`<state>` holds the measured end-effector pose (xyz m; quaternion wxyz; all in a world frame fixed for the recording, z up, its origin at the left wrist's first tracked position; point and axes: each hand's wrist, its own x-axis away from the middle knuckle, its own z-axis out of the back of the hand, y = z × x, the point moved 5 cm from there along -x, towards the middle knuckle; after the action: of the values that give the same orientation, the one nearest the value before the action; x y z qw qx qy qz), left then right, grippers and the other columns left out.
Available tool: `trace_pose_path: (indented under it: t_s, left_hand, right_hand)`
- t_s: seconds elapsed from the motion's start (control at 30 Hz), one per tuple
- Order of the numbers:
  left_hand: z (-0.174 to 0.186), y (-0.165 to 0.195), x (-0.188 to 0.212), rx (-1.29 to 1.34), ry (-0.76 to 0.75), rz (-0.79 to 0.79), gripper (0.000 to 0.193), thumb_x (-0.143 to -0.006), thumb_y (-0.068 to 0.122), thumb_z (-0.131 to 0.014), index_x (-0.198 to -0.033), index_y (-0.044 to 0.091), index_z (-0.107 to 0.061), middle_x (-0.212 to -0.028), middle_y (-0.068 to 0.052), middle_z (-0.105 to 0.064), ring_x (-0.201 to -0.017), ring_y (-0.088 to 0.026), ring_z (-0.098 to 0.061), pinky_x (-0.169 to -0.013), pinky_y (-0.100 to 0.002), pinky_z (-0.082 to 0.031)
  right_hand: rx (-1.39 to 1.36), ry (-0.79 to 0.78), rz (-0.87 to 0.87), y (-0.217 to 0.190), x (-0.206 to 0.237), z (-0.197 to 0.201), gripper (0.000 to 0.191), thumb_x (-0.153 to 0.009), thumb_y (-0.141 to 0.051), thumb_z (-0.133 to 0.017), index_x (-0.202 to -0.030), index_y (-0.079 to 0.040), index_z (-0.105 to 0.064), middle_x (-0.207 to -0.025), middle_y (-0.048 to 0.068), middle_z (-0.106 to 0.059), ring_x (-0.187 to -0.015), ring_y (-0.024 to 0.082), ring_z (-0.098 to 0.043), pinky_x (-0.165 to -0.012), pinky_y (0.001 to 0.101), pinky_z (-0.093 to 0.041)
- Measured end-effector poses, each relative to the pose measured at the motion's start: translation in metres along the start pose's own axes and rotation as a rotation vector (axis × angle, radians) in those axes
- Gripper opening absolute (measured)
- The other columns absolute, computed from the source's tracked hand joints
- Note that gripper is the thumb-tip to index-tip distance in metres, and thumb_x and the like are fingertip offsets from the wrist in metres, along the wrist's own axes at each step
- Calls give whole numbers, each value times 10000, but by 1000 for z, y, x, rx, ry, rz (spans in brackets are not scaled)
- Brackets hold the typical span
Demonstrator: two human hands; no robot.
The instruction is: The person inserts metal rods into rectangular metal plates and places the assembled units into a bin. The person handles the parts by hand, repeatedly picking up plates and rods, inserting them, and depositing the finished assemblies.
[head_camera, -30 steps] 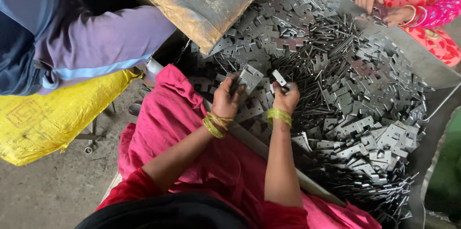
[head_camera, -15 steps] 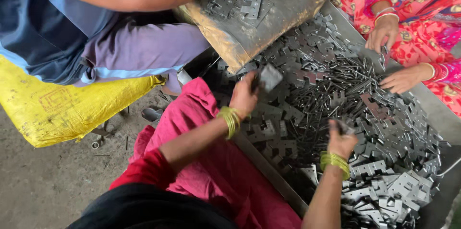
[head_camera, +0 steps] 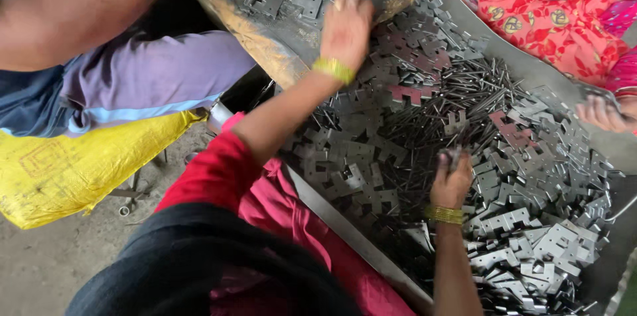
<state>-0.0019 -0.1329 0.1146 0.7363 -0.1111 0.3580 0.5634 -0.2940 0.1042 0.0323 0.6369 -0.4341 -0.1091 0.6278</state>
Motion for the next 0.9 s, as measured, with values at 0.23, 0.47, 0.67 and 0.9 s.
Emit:
trace_pose_path:
  t_s: [0.23,0.47,0.67,0.9]
  left_hand:
    - [-14,28,132,-123,-296,111,283,-795,234,-549,-1019,114,-675,-1080,-141,-695,-1076,-333,-633,-855,-474,-510]
    - [-16,25,134,314,-438,228,382,-1114,226,-408,-904,75,-688,-908,-177,-716,-903,-371,-697,-813,-460,-516]
    - [-36,75,147,-86,-535,-70,781,-771,760,-558,-863,-7,-669,-834,-123,-705,-856,-236,-704,-764,-356,-536]
    - [-51,129,154,146,-741,-5,332,-933,467,-594,-966,153,-695,-912,-93,-698,-945,-238,-693,-851,-379,-540]
  right_hand:
    - [-1169,406,-875,16,68,-87,218,-892,-154,-731,-1066,-39,-668,-1007,103,-725,-870,272,-726,-783,439,-632]
    - [-1019,435,-1121,32,106,-113,376,-916,-212,-736,-1152,78,-702,-1084,169,-745,-855,298,-738,-755,428,-617]
    - [-911,454,-1106,49,122,-83,375,-953,-176,-570,-1193,95,-668,-1095,169,-737,-881,293,-745,-767,439,-616]
    - [-1229,373,-960,50,113,-77,428,-958,-236,-556,-1270,37,-660,-1154,127,-751,-985,279,-747,-857,411,-611]
